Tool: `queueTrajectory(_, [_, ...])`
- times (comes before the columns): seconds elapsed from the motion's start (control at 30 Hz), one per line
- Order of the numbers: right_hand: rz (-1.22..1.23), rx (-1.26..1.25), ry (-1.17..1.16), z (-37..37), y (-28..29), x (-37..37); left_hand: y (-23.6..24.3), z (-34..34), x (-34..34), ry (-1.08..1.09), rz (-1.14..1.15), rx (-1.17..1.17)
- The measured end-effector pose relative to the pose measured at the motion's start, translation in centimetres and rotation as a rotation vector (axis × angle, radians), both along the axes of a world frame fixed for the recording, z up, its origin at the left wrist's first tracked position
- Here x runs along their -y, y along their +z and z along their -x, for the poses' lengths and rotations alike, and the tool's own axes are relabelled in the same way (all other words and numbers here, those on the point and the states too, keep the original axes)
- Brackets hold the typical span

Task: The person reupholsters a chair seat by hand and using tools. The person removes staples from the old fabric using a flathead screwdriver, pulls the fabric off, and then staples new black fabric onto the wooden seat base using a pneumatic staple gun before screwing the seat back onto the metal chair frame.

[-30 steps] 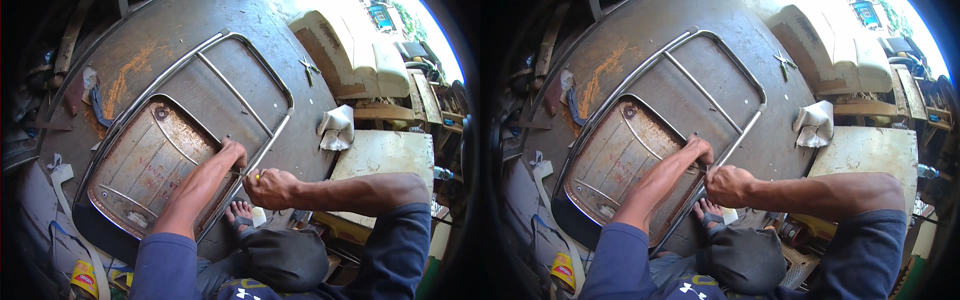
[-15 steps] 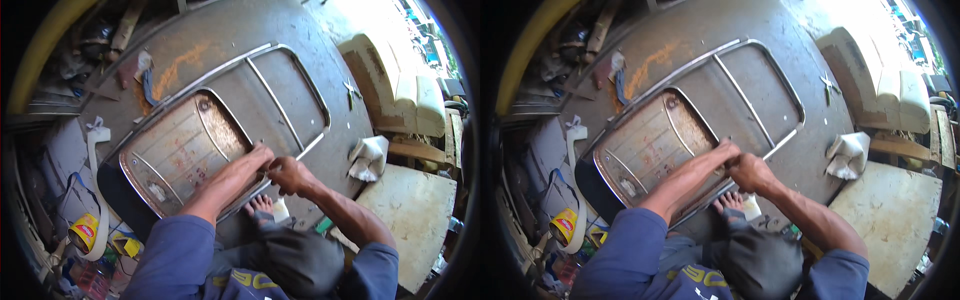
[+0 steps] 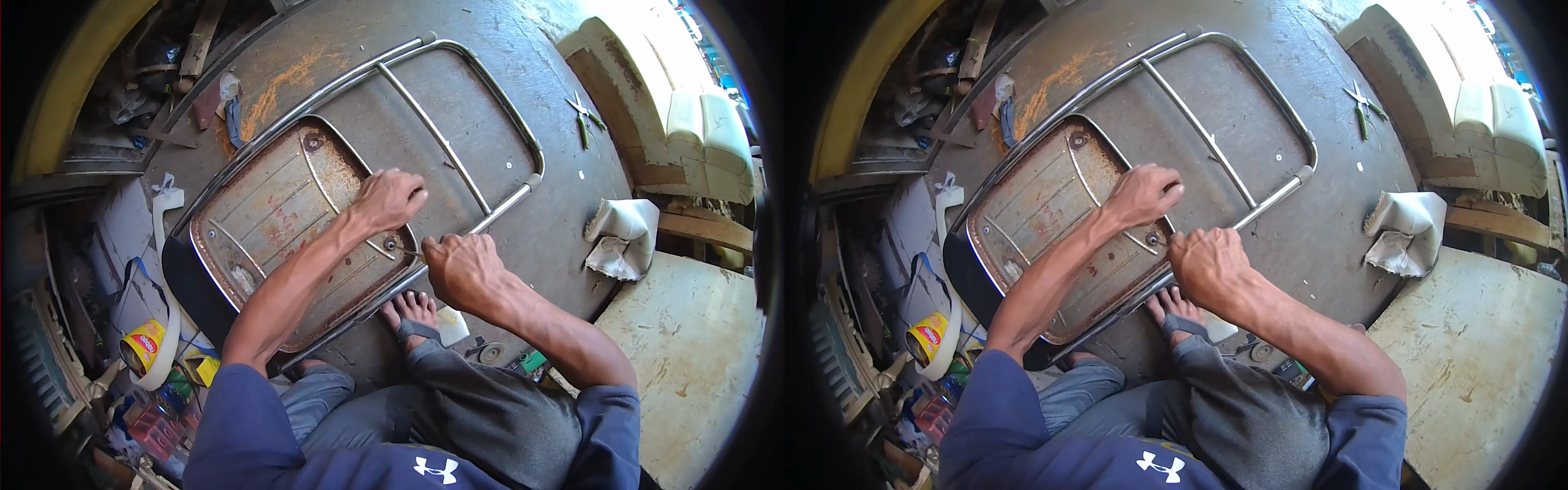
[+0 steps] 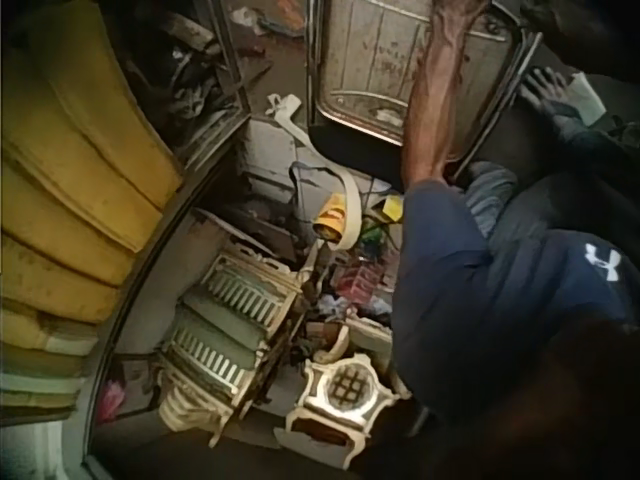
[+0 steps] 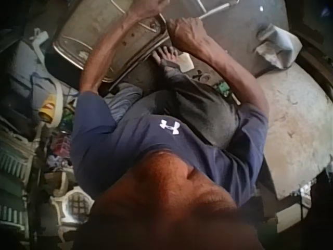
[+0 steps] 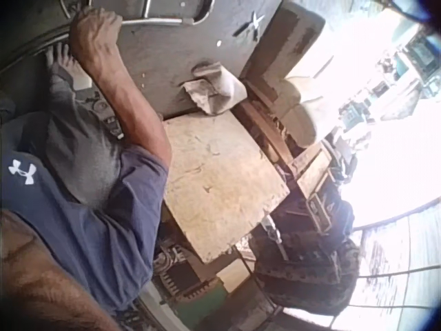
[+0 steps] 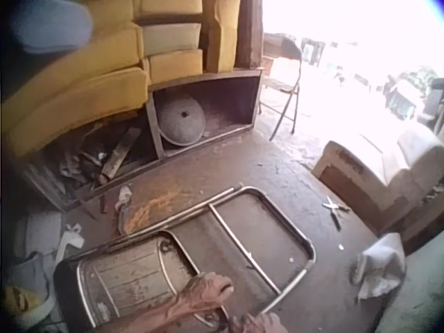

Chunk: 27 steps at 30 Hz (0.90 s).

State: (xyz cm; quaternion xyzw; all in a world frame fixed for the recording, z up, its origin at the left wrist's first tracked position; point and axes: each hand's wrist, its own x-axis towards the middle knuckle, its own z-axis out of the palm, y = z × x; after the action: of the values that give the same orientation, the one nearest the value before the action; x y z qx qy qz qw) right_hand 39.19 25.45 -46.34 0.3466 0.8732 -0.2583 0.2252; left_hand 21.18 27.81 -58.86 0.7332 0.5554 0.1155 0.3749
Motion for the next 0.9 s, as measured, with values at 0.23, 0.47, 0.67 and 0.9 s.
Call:
queueTrajectory(0.23, [0.091, -0.085, -0.274, -6.5, 1.7, 0.1, -1.1, 1.7, 12.1, 0.237, -0.226, 0.115])
queueTrajectory(0.47, [0.25, -0.285, -0.754, -12.9, 0.0, 4.5, -2.5, -0.8, 14.7, 0.361, -0.259, -0.042])
queueTrajectory(0.67, [0.52, -0.447, -1.133, -13.4, -0.7, 6.8, -3.4, -1.8, 13.0, 0.262, -0.296, -0.102])
queueTrajectory(0.9, [0.669, -0.599, -1.252, -14.6, -1.1, 7.3, -4.2, -1.9, 13.0, 0.332, -0.279, -0.07])
